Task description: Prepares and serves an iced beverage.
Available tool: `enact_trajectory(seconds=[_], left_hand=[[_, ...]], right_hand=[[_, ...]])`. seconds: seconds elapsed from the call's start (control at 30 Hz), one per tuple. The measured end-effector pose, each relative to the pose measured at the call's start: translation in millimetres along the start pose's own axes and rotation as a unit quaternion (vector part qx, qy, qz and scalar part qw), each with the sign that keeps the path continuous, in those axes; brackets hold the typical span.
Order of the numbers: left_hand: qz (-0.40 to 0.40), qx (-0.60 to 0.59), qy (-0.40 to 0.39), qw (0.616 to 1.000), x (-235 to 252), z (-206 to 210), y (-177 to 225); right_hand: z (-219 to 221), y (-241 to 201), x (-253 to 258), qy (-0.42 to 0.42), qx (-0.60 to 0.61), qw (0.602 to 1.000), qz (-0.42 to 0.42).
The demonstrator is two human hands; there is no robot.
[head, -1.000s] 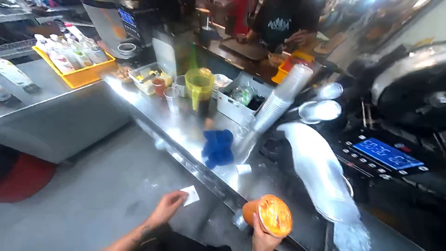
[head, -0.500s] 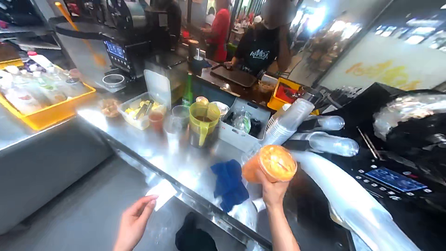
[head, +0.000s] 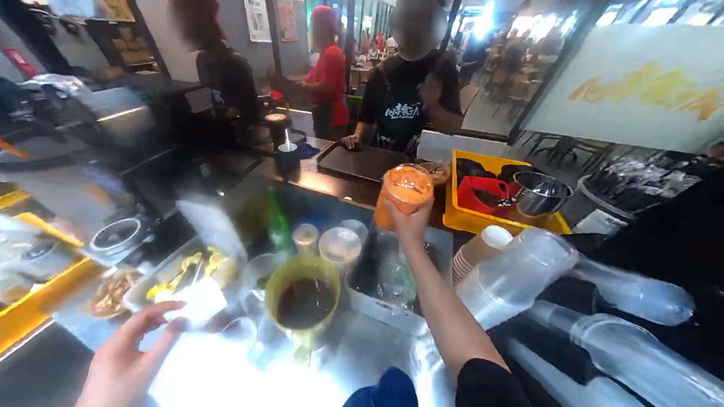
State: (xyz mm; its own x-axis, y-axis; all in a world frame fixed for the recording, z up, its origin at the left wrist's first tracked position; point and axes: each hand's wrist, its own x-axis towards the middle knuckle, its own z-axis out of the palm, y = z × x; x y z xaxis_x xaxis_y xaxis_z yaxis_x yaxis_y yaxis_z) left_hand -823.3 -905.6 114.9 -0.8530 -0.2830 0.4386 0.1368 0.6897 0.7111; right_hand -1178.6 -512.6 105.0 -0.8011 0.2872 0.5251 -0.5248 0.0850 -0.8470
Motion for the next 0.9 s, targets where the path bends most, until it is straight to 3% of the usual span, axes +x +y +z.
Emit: enact_trajectory(seconds=[0.13,0.3,0.4,0.5,0.67,0.9], left_hand=[[0.075,0.052,-0.116,0.989,127.3,73.4,9.9],[0.003,-0.052,-0.285,0.957,278.1,224.1,42.0],[-0.021,-0.066,-0.286,0.956,331.8,331.3,37.4],[-0.048,-0.083,-0.254,0.962,350.2,410.6,33.2],[0.073,0.023,-0.178,0.981,355.3,473.5,1.3],[0.095,0.018,-0.181,0.979,356.1,470.0,-5.7]], right_hand=[[30.7,52.9,53.0,0.007,0.000,1.000,0.028],[46.2,90.3,90.1,0.016,-0.006,0.999,0.042],[42.0,99.6,104.9,-0.001,-0.024,0.999,0.038],[36.3,104.1,118.2,-0.030,-0.028,0.999,0.035],[39.0,125.1,130.8,-0.048,-0.044,0.997,0.031],[72.2,151.1,132.3,-0.002,-0.017,1.000,0.005]])
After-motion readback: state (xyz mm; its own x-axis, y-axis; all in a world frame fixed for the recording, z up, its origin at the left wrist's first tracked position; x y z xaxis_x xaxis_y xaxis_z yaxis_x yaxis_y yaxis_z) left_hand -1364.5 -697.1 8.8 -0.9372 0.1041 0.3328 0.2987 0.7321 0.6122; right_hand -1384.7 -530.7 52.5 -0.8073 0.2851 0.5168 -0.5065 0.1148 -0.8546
